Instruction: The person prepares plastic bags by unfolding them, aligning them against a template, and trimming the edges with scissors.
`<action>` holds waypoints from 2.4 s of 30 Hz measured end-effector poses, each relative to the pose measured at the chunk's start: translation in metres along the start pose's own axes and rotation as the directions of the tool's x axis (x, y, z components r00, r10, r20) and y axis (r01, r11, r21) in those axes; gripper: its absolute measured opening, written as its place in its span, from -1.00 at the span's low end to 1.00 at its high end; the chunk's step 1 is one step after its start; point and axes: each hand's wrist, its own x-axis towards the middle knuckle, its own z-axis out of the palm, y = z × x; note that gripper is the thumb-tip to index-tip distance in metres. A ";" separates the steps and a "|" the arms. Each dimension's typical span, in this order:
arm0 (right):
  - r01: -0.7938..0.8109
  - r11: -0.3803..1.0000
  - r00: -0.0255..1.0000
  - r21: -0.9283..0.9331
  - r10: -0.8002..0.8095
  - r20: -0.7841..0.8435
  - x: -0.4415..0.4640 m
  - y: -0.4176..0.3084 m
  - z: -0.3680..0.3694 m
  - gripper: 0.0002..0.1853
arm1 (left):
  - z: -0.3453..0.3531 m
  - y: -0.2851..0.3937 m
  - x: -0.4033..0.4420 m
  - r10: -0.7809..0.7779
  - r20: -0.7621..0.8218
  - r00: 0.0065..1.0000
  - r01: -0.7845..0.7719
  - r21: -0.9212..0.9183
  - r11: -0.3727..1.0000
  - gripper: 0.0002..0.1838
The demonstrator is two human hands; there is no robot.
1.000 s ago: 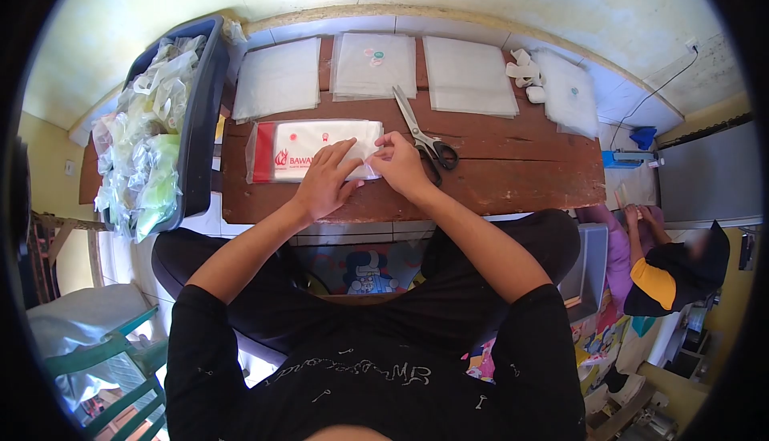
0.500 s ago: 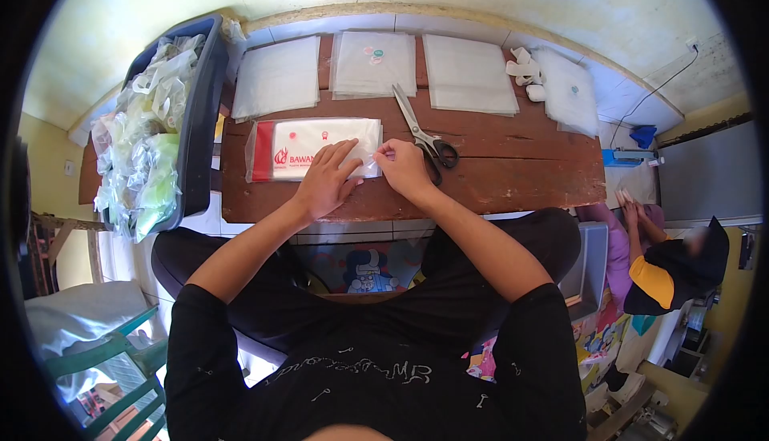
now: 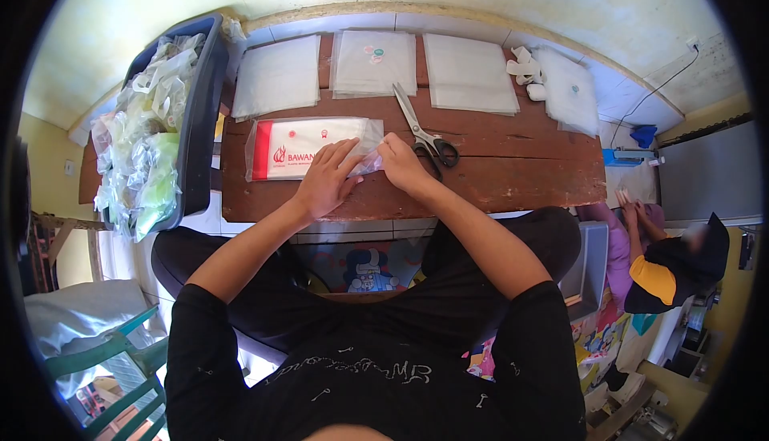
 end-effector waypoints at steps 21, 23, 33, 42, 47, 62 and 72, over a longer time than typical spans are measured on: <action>-0.171 0.932 0.984 0.319 0.177 0.010 0.001 -0.008 -0.003 -0.76 | 0.001 -0.001 -0.002 0.001 0.007 1.000 -0.001 0.022 1.000 -0.65; -0.128 0.964 0.991 0.231 0.134 -0.010 -0.001 -0.011 -0.005 -0.72 | 0.001 -0.001 -0.002 0.001 0.009 1.000 -0.001 0.023 1.000 -0.65; -0.189 0.924 0.981 0.333 0.159 0.113 0.006 -0.006 0.003 -0.75 | -0.001 0.000 0.000 -0.002 -0.014 1.000 0.002 0.011 1.000 -0.60; -0.225 0.826 0.974 0.516 0.179 0.139 0.011 0.000 0.004 -0.66 | 0.001 -0.002 0.000 -0.013 -0.020 1.000 0.013 0.009 1.000 -0.59; -0.153 0.907 0.986 0.392 0.164 0.005 0.012 0.007 -0.007 -0.63 | -0.001 -0.001 0.000 -0.023 -0.018 1.000 0.024 0.033 0.999 -0.63; 0.005 0.899 0.909 0.438 0.179 -0.377 0.011 -0.029 -0.032 -0.62 | -0.002 0.000 -0.001 -0.032 -0.015 0.999 0.033 0.049 0.998 -0.67; -0.231 0.768 0.956 0.597 0.294 -0.008 0.004 -0.036 -0.030 -0.82 | 0.001 -0.001 -0.003 -0.037 0.004 0.999 0.036 0.056 0.998 -0.66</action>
